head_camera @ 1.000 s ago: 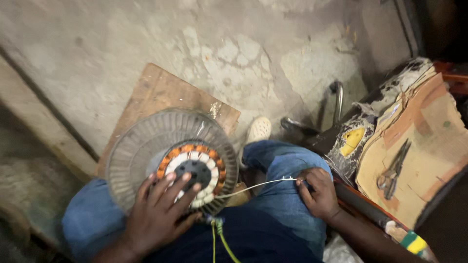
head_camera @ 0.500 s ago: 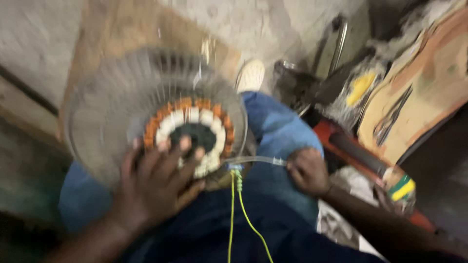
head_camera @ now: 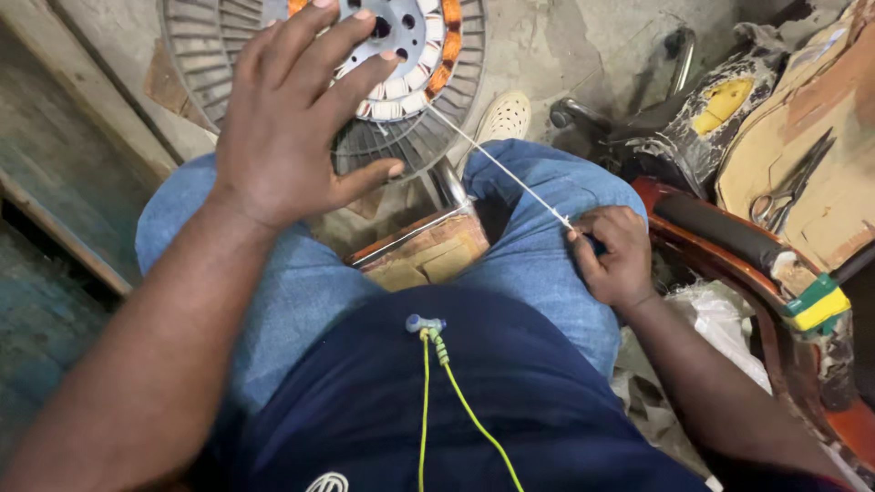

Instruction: The person sits on the floor and winds a white insulating string around the copper windings of a motor stator. They repeatedly wrap the string between slots to secure the coils, occasionally adjusting the stator's position on a wooden block.

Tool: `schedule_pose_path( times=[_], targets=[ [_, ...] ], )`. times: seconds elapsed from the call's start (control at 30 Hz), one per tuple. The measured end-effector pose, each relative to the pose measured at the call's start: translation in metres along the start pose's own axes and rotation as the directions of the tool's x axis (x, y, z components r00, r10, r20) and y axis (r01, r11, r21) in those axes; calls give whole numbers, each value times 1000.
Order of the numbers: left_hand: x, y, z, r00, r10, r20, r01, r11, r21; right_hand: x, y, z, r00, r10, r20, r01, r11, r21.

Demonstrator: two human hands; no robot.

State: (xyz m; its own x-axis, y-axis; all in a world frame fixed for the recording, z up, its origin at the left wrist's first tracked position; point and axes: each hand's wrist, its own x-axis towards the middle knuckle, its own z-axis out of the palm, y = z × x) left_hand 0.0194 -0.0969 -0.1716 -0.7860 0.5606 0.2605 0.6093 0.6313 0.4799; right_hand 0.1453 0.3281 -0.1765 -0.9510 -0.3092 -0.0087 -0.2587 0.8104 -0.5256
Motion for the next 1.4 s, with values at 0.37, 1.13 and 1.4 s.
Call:
schedule_pose_path(
  times=[0.37, 1.13, 1.4],
  targets=[
    [16, 2, -6, 997, -70, 10, 70, 997, 16, 39, -28, 4, 981, 147, -126, -128, 980, 149],
    [16, -6, -2, 991, -74, 110, 65, 995, 81, 175, -82, 64, 934, -229, -275, 297, 926, 234],
    [14, -8, 1, 991, -62, 116, 48, 992, 116, 178, -87, 54, 948, -228, -223, 290, 908, 303]
  ],
)
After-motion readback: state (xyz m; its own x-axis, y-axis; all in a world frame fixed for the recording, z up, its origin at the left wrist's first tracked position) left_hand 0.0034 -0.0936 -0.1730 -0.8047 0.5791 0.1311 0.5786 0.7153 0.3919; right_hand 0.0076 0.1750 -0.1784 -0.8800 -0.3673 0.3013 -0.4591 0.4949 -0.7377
